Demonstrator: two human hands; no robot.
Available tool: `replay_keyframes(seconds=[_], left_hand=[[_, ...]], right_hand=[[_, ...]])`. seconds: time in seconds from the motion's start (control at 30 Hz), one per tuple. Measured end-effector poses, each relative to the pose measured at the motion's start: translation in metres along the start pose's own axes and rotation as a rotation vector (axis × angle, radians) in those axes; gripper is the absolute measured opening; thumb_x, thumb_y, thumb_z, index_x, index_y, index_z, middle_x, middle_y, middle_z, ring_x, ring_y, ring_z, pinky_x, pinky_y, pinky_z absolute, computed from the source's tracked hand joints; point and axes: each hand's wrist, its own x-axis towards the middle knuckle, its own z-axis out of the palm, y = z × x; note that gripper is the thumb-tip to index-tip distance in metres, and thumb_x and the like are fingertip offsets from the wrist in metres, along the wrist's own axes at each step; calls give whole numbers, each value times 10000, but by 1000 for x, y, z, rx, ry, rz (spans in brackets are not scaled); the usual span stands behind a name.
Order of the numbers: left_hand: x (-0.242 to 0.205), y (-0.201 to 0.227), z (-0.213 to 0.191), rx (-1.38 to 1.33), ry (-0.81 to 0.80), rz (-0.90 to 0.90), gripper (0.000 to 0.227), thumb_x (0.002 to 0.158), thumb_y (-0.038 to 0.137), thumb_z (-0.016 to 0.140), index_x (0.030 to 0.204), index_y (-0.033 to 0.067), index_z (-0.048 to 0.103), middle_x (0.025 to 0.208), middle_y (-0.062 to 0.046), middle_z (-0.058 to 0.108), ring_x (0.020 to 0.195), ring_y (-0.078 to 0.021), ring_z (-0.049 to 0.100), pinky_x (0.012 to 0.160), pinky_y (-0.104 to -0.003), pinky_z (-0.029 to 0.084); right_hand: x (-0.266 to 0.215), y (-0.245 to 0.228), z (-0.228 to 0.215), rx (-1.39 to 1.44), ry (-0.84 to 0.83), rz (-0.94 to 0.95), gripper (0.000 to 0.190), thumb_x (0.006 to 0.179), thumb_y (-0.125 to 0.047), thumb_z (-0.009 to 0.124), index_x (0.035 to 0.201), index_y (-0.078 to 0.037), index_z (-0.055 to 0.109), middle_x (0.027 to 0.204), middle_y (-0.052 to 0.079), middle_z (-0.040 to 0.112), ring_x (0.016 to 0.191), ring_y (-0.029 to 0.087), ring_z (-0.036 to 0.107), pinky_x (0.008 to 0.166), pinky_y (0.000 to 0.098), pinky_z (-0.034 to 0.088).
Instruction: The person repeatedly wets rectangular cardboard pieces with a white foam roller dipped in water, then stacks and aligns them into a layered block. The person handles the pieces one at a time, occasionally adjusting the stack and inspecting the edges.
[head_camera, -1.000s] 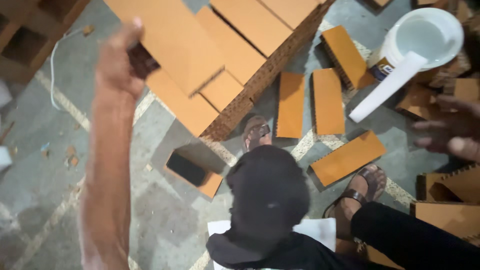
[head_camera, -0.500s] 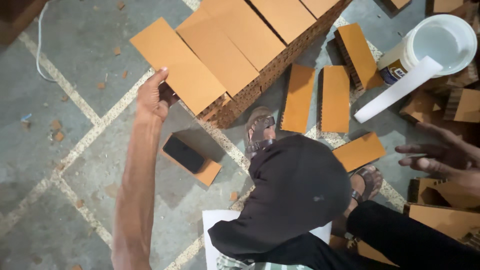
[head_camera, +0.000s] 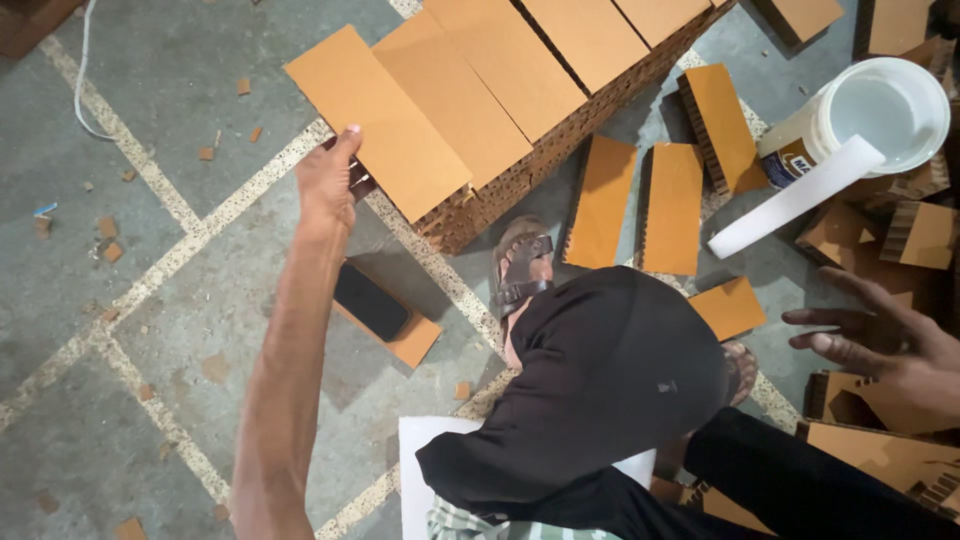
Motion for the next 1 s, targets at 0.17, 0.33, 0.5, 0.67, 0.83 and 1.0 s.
replay_keyframes(seconds=[0.17,0.33,0.5,0.67,0.83,1.0], left_hand=[[1,-2,0,161,26,84,313,923,232,756,1041,-56,727,955,-121,776,805,-201,760,714,-341,638],[-1,-7,-2,156,-3,62,320,922,250,734,1047,-45,722,948,-106,770,780,-170,748,699,-317,624],[-3,-11,-9,147,-22,48,411,952,354,706,1045,-46,697,960,-115,774,815,-186,759,752,-324,629],[6,-31,-32,-20,-23,13,711,964,622,492,1267,-16,571,1093,-135,705,920,-207,689,786,-379,590],[12,-62,-55,-267,76,-4,863,961,678,441,1393,-67,489,1135,-161,668,942,-238,660,812,-419,599],[-6,-75,-62,-355,108,-59,856,968,663,419,1390,-77,498,1121,-162,679,921,-248,675,799,-418,599]], right_hand=[[-10,3,4,61,144,-62,911,892,-165,682,1713,-166,286,1377,182,715,1231,352,711,1007,565,587],[-10,6,-1,-59,205,-90,914,854,-141,710,1681,-125,321,1381,199,673,1240,357,684,995,544,599],[-8,7,0,-39,153,-86,960,861,-147,739,1706,-140,285,1375,231,693,1255,366,670,1004,535,589],[-3,8,3,-172,40,48,1052,854,-189,782,1720,-236,186,1422,179,679,1261,342,704,1066,520,577],[17,15,-7,-340,-43,136,1076,860,-198,791,1710,-256,135,1439,151,649,1270,320,689,1101,484,558],[37,26,-14,-328,-97,157,1057,880,-178,770,1709,-273,122,1457,142,642,1281,314,687,1098,476,554]])
